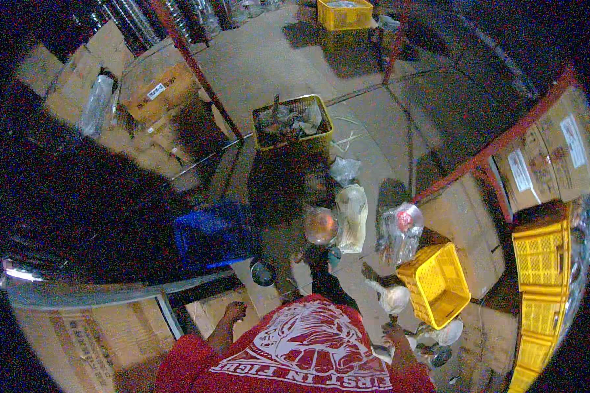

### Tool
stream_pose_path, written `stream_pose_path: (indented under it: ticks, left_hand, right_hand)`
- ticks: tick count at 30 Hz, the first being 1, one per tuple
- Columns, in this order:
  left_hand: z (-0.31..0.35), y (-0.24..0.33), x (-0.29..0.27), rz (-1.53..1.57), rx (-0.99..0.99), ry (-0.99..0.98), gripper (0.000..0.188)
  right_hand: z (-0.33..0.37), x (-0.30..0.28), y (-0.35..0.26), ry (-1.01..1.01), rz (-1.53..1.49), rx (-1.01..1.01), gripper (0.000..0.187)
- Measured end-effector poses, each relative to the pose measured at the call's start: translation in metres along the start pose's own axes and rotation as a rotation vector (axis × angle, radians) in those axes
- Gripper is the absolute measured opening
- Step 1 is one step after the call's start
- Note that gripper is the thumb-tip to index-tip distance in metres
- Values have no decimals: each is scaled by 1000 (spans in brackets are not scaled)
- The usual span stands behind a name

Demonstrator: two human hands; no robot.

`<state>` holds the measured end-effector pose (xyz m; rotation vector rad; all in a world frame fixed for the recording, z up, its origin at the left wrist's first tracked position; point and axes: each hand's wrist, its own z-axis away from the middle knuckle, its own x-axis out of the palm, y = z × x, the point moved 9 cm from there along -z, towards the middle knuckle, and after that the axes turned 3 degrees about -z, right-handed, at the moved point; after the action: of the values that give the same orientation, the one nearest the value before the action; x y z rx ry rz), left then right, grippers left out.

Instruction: The person sorts kitchenware in a warehouse, picking up pans and pots from the floor and placing them into yellow and blue plastic baskets. They handle items one at a time, moving between baskets and occasionally adjusting their position.

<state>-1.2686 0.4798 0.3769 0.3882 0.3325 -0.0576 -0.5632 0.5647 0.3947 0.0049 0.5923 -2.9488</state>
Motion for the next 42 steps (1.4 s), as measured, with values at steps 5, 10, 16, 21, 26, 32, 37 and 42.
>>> stream_pose_path:
  ticks: [5,10,16,21,26,32,37,42]
  left_hand:
    - [-22,72,-6,440,-5,-44,26]
    - [-22,208,-52,141,313,261,23]
    - [-93,286,-68,425,12,54,24]
    - [-201,409,-110,447,-61,-99,45]
    - [-362,629,-161,510,5,-155,66]
    - [-530,851,-140,839,-21,-333,91]
    - [-628,907,-95,1275,-399,-338,78]
    - [-681,901,-79,1372,-385,-371,46]
  right_hand:
    - [-99,-13,-168,137,695,-165,35]
    - [-90,-1,-335,122,27,-259,49]
    - [-99,15,-391,199,108,-305,50]
    - [-92,29,-337,335,54,-18,33]
    - [-51,123,-340,363,-44,210,34]
    - [-27,255,-419,354,-103,437,35]
    - [-32,308,-477,355,-118,495,35]
    - [-30,334,-498,351,-133,535,36]
